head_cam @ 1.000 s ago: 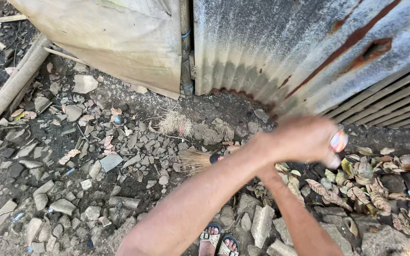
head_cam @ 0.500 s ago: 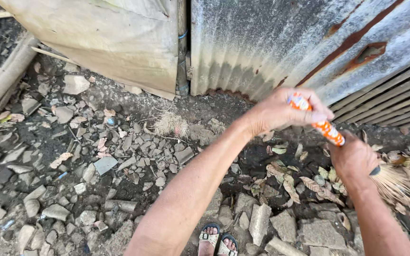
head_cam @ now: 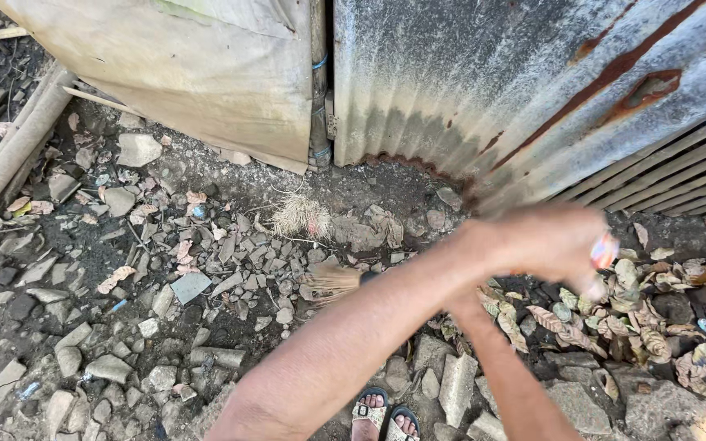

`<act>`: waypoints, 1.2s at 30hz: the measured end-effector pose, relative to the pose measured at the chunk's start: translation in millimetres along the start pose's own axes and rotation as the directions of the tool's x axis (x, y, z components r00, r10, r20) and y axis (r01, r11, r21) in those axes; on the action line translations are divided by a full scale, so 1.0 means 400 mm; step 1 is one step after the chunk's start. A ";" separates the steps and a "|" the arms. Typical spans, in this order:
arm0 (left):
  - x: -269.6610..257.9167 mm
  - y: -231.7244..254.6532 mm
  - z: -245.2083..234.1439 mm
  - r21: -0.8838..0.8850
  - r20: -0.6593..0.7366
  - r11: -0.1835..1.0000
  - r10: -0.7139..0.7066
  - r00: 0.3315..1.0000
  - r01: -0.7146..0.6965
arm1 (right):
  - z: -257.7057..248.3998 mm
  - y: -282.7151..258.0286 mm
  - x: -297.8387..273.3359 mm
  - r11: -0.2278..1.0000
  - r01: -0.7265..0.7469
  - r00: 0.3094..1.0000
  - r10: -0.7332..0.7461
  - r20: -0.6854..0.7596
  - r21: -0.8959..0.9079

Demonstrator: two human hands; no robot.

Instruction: The person sweeps dry leaves and debris across the ground using a handheld broom.

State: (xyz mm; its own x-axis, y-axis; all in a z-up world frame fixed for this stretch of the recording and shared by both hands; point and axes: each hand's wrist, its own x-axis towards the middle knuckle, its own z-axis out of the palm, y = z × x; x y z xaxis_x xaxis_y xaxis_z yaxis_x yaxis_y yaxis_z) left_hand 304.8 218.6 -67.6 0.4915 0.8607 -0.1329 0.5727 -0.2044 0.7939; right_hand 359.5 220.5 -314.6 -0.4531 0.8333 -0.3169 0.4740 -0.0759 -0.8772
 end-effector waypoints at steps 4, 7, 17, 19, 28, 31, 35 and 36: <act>-0.030 -0.122 0.104 -0.024 0.053 0.999 0.025 0.998 -0.024 | -0.007 0.209 0.023 0.947 -0.109 0.993 0.092 -0.069 -0.302; -0.036 -0.187 0.103 -0.288 0.032 0.956 0.056 0.998 -0.044 | -0.121 0.303 0.023 0.785 -0.286 0.953 0.172 -0.250 -0.550; 0.031 -0.092 -0.042 -0.535 -0.378 0.666 0.361 0.853 -0.519 | -0.644 0.023 -0.121 0.482 -0.139 0.706 -0.565 -0.428 -0.865; 0.073 -0.022 -0.068 -0.404 -0.395 0.719 0.421 0.817 -0.566 | -0.661 -0.052 -0.145 0.546 -0.116 0.721 -0.528 -0.448 -0.830; 0.285 0.193 -0.001 -0.095 -0.111 0.894 0.427 0.897 -0.438 | -0.431 -0.027 -0.163 0.969 -0.188 0.934 0.228 -0.276 0.162; 0.309 0.141 0.155 -0.044 0.096 0.968 0.249 0.964 -0.245 | -0.328 0.139 -0.163 0.984 0.150 0.967 -0.126 -0.222 0.095; 0.283 0.018 0.346 -0.200 0.073 0.934 0.316 0.946 -0.296 | -0.347 0.350 -0.173 0.936 -0.036 0.994 -0.003 -0.110 -0.349; 0.279 0.001 0.359 -0.248 0.006 0.921 0.312 0.950 -0.301 | -0.397 0.378 -0.177 0.938 -0.036 0.994 -0.001 -0.108 -0.344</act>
State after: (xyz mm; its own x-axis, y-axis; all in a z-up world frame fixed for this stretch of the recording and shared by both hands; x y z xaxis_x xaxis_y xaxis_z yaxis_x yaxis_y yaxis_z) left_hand 454.0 247.5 -167.4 0.6497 0.7510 0.1180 0.2170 -0.3320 0.9180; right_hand 583.1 236.8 -367.7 -0.3692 0.8878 -0.2747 0.7207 0.0869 -0.6878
